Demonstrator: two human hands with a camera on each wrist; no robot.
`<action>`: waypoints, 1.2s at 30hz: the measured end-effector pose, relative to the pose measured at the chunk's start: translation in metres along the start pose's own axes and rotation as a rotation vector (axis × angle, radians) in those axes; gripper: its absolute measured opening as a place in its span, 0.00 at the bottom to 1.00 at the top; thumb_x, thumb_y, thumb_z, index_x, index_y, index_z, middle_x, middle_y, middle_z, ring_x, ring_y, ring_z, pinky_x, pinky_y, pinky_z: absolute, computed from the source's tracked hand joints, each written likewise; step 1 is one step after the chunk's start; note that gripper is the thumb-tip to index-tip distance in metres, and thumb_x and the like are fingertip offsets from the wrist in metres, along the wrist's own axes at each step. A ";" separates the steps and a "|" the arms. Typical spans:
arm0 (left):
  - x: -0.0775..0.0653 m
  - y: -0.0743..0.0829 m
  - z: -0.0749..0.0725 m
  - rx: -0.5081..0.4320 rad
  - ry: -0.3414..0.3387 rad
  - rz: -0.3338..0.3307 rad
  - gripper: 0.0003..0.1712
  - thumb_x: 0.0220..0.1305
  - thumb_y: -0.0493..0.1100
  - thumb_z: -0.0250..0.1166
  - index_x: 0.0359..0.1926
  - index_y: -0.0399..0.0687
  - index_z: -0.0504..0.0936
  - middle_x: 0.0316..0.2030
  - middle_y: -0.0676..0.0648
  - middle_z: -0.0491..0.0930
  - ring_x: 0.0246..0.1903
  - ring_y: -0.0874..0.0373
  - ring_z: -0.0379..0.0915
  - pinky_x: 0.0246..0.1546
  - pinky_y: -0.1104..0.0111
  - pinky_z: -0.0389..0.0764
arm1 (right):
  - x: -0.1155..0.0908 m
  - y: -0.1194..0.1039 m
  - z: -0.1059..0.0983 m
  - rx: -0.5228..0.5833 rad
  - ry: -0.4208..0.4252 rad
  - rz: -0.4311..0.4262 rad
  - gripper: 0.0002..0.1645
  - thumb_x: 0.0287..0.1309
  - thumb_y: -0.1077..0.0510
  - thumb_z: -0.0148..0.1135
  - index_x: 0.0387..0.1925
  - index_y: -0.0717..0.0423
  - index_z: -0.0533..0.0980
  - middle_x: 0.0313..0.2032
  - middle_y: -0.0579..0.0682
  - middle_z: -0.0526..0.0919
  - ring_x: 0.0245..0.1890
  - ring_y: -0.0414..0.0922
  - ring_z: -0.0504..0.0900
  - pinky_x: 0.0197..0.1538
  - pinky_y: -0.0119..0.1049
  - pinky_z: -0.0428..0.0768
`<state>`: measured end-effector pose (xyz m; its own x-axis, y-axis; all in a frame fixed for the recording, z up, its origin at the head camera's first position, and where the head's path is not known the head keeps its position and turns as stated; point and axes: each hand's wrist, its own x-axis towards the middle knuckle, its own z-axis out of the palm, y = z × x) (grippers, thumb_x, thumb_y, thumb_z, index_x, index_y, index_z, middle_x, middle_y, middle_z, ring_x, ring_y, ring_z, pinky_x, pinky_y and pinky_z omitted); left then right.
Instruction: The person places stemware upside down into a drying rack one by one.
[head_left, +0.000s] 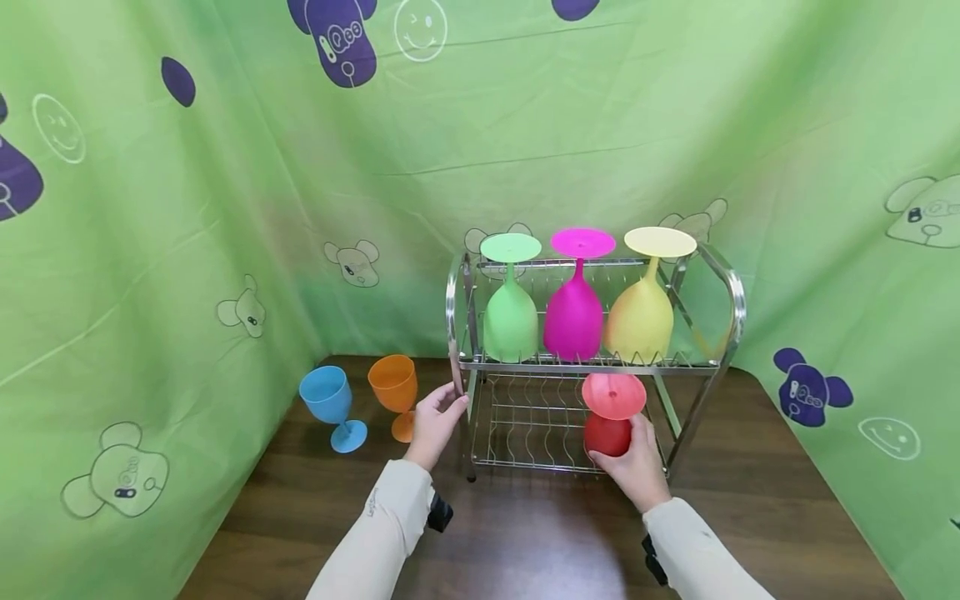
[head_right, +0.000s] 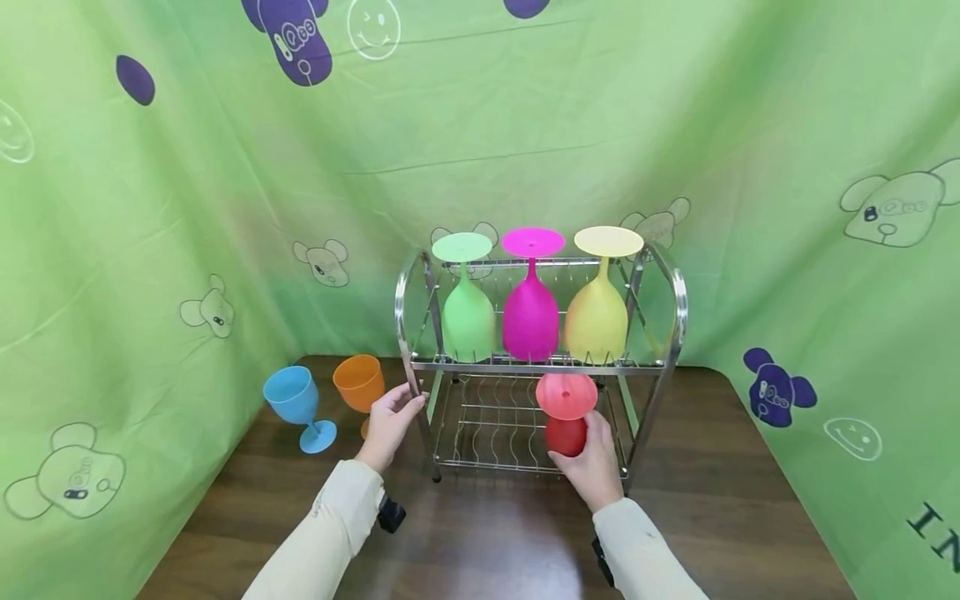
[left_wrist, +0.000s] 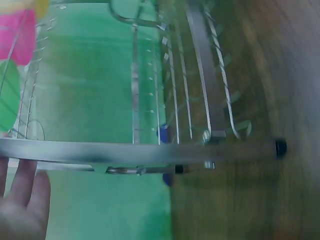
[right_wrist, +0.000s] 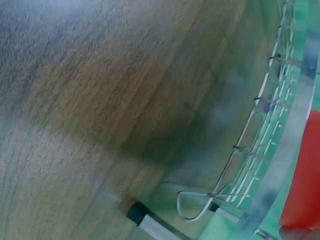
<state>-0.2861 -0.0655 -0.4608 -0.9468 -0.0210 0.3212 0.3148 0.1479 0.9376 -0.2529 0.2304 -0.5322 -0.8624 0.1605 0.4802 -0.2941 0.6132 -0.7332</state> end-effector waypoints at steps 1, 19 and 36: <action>0.001 0.000 -0.001 -0.040 -0.020 -0.030 0.15 0.63 0.32 0.60 0.48 0.24 0.78 0.41 0.30 0.81 0.42 0.46 0.78 0.44 0.68 0.78 | 0.001 0.002 0.000 -0.003 0.009 0.003 0.48 0.32 0.71 0.76 0.58 0.71 0.61 0.52 0.70 0.66 0.52 0.66 0.65 0.48 0.67 0.71; 0.005 0.005 -0.001 -0.167 -0.080 -0.066 0.15 0.62 0.28 0.61 0.46 0.17 0.74 0.42 0.25 0.79 0.34 0.69 0.74 0.40 0.76 0.76 | 0.003 0.019 -0.003 -0.103 -0.057 0.158 0.52 0.38 0.66 0.74 0.63 0.72 0.56 0.56 0.71 0.63 0.54 0.68 0.65 0.51 0.67 0.70; 0.001 0.023 -0.003 -0.167 -0.080 -0.081 0.15 0.61 0.26 0.61 0.48 0.18 0.75 0.33 0.34 0.82 0.29 0.66 0.75 0.40 0.75 0.77 | -0.002 0.027 -0.005 -0.149 -0.113 0.204 0.53 0.43 0.61 0.73 0.67 0.67 0.53 0.57 0.70 0.64 0.55 0.68 0.66 0.51 0.67 0.70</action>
<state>-0.2792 -0.0651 -0.4385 -0.9696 0.0536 0.2389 0.2383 -0.0176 0.9710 -0.2571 0.2509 -0.5506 -0.9404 0.2099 0.2674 -0.0534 0.6856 -0.7260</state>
